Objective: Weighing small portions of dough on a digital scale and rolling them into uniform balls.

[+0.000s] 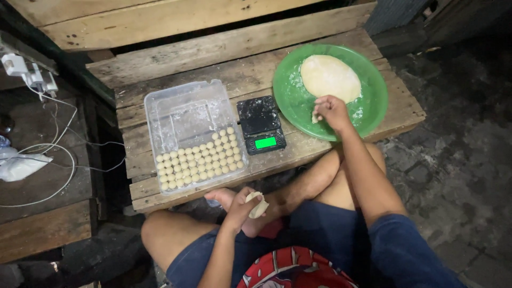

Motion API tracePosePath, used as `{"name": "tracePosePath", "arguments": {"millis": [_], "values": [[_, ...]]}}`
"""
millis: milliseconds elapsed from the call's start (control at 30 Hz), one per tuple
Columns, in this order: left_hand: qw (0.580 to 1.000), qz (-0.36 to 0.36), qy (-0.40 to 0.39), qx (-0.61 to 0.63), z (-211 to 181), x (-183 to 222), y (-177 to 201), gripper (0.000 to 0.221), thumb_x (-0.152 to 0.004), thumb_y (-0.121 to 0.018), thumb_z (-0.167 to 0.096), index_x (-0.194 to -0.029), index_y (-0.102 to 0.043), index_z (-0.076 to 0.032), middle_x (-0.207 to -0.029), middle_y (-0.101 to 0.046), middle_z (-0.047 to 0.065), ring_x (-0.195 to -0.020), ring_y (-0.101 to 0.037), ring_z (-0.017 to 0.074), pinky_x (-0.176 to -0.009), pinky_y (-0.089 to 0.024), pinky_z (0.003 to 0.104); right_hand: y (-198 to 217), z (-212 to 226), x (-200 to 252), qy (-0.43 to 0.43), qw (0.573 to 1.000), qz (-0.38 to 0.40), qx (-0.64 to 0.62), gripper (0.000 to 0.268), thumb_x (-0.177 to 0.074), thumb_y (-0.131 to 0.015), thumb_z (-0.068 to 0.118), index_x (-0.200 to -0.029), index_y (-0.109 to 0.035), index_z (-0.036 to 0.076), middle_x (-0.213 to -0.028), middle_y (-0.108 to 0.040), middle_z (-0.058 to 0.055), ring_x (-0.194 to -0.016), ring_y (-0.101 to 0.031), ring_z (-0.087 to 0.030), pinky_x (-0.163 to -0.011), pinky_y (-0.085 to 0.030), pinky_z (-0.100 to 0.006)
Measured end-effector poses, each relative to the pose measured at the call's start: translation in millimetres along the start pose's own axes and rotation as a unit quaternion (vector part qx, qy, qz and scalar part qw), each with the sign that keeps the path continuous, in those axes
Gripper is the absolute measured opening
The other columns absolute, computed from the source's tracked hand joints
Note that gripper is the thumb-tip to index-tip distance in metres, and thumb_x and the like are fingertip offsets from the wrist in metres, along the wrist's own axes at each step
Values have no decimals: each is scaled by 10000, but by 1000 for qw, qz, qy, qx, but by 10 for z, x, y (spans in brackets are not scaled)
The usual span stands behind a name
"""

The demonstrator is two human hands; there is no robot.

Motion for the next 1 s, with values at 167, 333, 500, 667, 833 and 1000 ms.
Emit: {"name": "tracePosePath", "arguments": {"millis": [167,333,500,667,833,1000], "values": [[1000,5,-6,15,-15,-3,-10,228,-855,-810,-159,-946,-647,-29,-638,-675,92,-536,-661,138,-489,-526,232,136,-45,-25,-27,911,-21,411,197,-939,-687,218,-1123,-752,184,-1008,-744,-122,-982,-715,-377,-872,-550,-500],[1000,6,-13,13,0,-29,-10,224,-854,-810,-150,-949,-653,-22,-628,-675,105,-529,-662,145,-476,-525,238,-441,376,255,19,902,105,419,255,-939,-552,39,-1078,-759,-14,-1068,-713,-333,-1055,-651,-552,-964,-504,-614],[1000,1,-16,14,39,-31,52,218,-862,-801,-136,-965,-662,-3,-623,-683,126,-518,-666,156,-461,-535,245,-432,872,434,123,911,34,393,200,-910,-589,-10,-1031,-738,47,-957,-729,-200,-973,-702,-435,-873,-555,-520],[987,96,-27,126,216,-153,103,236,-952,-661,-117,-1106,-536,11,-903,-674,196,-671,-655,243,-578,-582,332,-540,2122,1283,241,950,11,200,132,-903,-618,-40,-987,-719,-31,-986,-733,-122,-826,-673,-234,-771,-543,-320],[988,103,-27,114,110,-102,19,205,-953,-654,-127,-1063,-591,34,-854,-696,185,-664,-657,227,-599,-577,315,-998,4114,2684,462,834,186,237,138,-891,-570,121,-840,-696,95,-877,-712,-17,-739,-626,-210,-688,-501,-332],[998,9,-10,53,38,-97,78,205,-859,-745,-98,-1022,-669,-1,-678,-710,125,-554,-695,142,-492,-578,255,-1021,4091,2276,194,958,117,177,155,-760,-593,10,-759,-746,-17,-757,-737,-97,-632,-616,-229,-610,-487,-327]]}}
Point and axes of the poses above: each hand's wrist, its own x-axis away from the middle knuckle, its own y-axis out of the back of the hand, z = x × y, the point moved 8 cm from there along -x, towards the middle knuckle
